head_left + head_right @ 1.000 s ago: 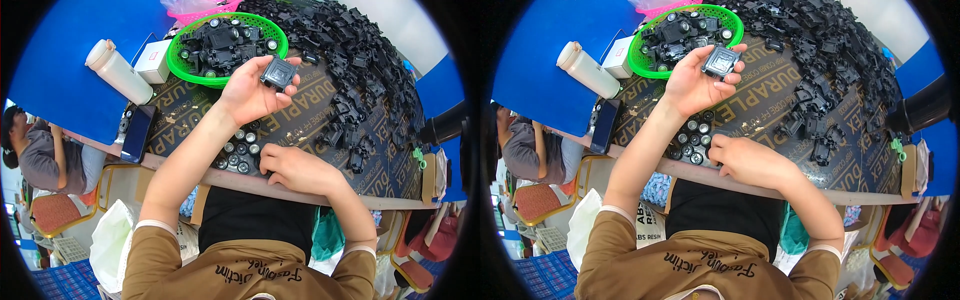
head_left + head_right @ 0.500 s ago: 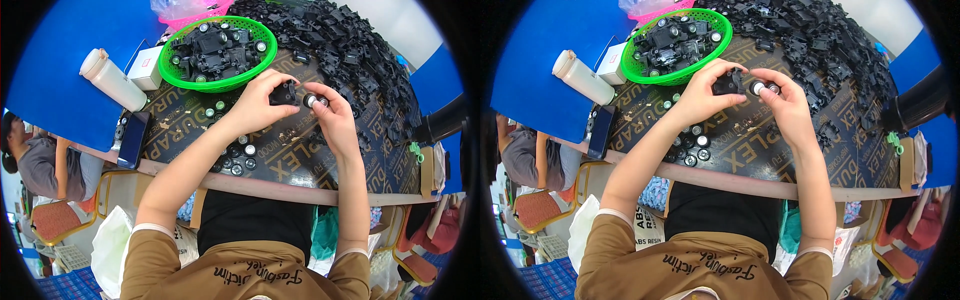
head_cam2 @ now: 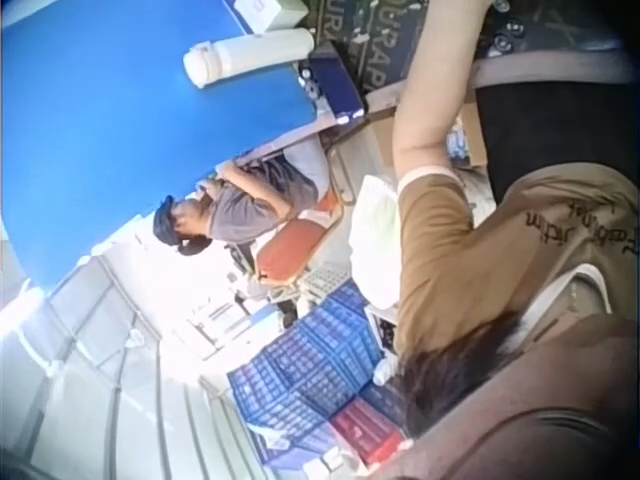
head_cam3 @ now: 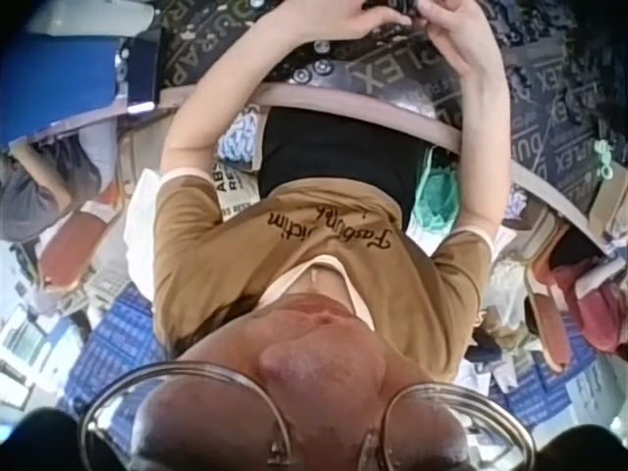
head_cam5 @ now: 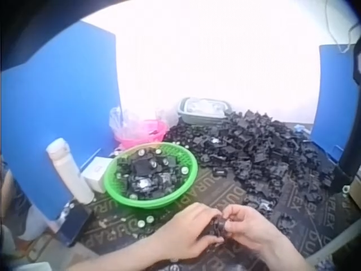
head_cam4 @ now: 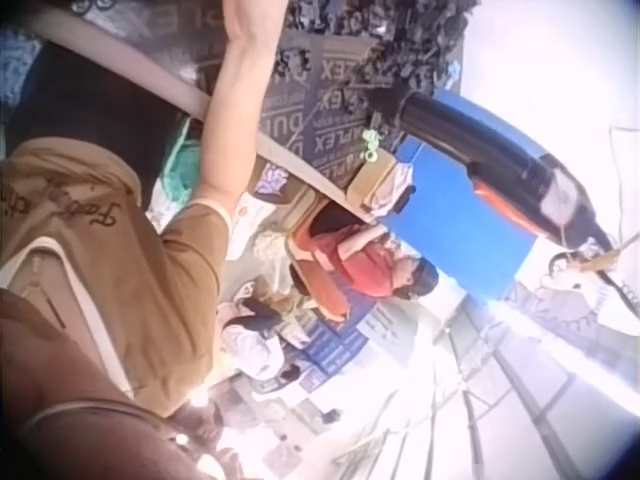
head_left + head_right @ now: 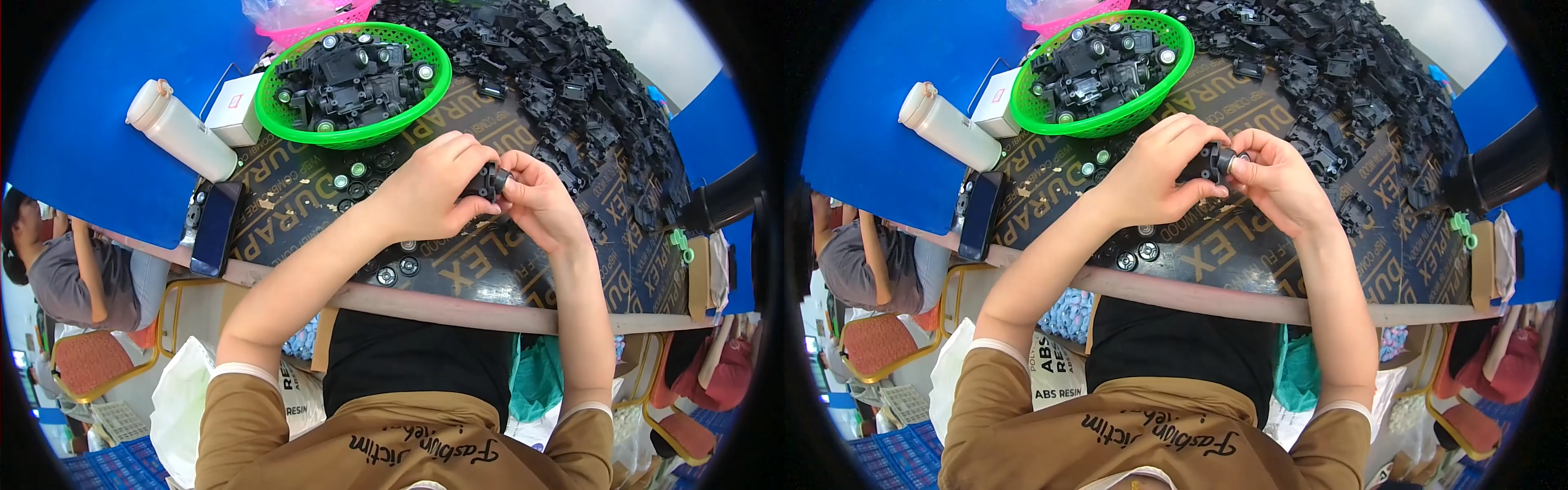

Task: The person is assembling small electronic components by hand at a workbench, inserting circular parts into plastic housings.

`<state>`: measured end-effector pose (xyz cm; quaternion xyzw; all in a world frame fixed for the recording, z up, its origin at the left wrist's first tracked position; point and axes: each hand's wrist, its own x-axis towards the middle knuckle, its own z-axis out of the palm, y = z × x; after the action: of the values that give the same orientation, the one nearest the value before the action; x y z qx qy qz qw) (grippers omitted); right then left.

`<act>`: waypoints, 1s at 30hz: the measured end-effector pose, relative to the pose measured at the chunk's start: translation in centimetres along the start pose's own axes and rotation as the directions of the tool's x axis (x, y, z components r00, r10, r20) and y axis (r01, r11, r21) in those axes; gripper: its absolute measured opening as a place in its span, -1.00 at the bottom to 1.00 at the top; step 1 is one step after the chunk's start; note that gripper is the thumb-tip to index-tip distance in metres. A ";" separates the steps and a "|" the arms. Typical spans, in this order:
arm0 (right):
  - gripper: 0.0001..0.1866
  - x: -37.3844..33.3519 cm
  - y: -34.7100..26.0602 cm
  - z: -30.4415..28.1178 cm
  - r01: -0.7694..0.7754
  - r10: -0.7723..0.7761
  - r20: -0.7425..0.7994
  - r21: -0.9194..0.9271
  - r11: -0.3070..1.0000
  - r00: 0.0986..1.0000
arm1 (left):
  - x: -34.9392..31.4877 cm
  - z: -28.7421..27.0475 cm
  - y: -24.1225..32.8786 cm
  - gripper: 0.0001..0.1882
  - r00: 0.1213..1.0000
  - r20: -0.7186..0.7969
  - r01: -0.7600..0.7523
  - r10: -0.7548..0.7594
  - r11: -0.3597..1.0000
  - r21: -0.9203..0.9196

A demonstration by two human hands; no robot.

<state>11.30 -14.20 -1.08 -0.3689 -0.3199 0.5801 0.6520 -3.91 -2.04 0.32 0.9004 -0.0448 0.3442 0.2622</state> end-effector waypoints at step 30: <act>-0.67 0.7 2.0 4.9 0.338 -0.741 0.296 -0.936 -0.099 0.603 | 0.2 1.4 0.2 -0.69 0.636 0.436 0.110 -0.637 -0.484 -0.868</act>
<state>6.21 -12.82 -0.24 -0.6035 -0.6106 -0.1495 0.4905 -2.98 -2.95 -0.37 0.1876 0.1110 0.1822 0.9588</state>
